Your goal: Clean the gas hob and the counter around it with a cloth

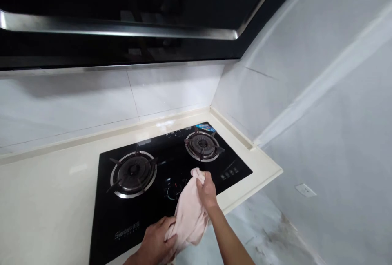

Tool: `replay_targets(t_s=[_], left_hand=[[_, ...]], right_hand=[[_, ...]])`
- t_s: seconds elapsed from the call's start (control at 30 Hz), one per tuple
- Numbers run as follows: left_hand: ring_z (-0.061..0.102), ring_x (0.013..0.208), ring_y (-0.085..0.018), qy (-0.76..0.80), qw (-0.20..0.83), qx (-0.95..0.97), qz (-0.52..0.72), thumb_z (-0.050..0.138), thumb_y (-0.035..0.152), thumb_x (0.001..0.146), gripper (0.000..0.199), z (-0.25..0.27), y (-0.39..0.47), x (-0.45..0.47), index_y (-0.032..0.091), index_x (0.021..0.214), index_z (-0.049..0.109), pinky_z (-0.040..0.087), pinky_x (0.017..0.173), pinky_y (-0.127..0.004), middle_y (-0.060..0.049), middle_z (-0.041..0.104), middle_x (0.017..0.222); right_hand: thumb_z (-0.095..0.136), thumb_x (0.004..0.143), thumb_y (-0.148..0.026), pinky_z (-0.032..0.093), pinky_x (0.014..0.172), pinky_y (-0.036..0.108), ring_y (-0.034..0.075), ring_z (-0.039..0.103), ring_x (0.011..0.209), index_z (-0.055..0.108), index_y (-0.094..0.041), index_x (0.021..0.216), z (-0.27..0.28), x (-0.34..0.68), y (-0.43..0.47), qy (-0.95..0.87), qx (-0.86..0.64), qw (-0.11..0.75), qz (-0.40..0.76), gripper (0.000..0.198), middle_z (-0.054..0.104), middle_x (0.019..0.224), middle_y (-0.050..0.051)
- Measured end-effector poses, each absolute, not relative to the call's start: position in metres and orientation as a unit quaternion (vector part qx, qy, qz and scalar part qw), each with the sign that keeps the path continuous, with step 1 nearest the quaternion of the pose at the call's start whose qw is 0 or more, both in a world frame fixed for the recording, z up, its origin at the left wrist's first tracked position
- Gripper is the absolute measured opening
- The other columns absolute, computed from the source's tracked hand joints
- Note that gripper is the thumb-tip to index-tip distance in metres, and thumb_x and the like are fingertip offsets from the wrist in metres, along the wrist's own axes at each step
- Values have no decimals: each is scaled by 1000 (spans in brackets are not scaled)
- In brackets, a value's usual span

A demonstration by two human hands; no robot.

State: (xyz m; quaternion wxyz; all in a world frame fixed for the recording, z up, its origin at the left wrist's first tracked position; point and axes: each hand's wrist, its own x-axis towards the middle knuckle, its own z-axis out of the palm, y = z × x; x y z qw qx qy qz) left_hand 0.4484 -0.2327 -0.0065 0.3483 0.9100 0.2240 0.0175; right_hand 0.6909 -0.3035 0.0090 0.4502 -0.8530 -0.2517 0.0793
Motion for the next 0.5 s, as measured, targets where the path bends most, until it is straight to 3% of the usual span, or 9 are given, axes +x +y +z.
replay_targets(t_s=[0.1,0.2,0.3,0.37,0.43,0.5], left_hand=[[66,102,-20,233,369,899,25,56,20,72,54,-2,-232,452,31,124,59,49,92,-30,1,70,114],[65,103,-21,245,406,880,16,55,21,72,47,7,-230,455,30,117,64,46,95,-31,0,71,113],[64,85,-19,275,490,827,-13,49,25,80,23,16,-230,458,22,90,70,48,83,-30,-1,71,89],[60,72,-16,300,587,752,-23,45,30,85,24,21,-233,464,19,80,66,46,70,-27,0,63,73],[56,67,-14,309,686,659,-12,46,35,88,26,25,-238,474,17,85,64,44,63,-24,1,59,70],[58,73,-13,289,750,595,11,48,39,89,30,31,-245,487,17,100,65,46,66,-24,0,63,81]], right_hand=[[52,76,-48,49,69,34,21,62,72,48,-24,96,6,688,-317,-212,-849,478,75,32,64,78,0],[61,71,-52,52,69,35,23,64,76,51,-24,93,0,683,-336,-101,-850,507,103,38,66,80,1],[61,71,-57,55,68,37,26,67,79,54,-23,90,0,679,-360,15,-799,574,180,40,69,80,5],[54,74,-59,56,71,39,27,68,83,55,-23,88,7,681,-371,10,-746,628,219,38,70,83,6],[49,76,-58,57,78,40,28,68,91,55,-24,87,22,689,-375,-45,-699,676,227,36,70,88,6],[48,77,-55,55,86,42,26,67,97,55,-25,88,45,703,-372,-78,-654,723,209,33,69,95,5]])
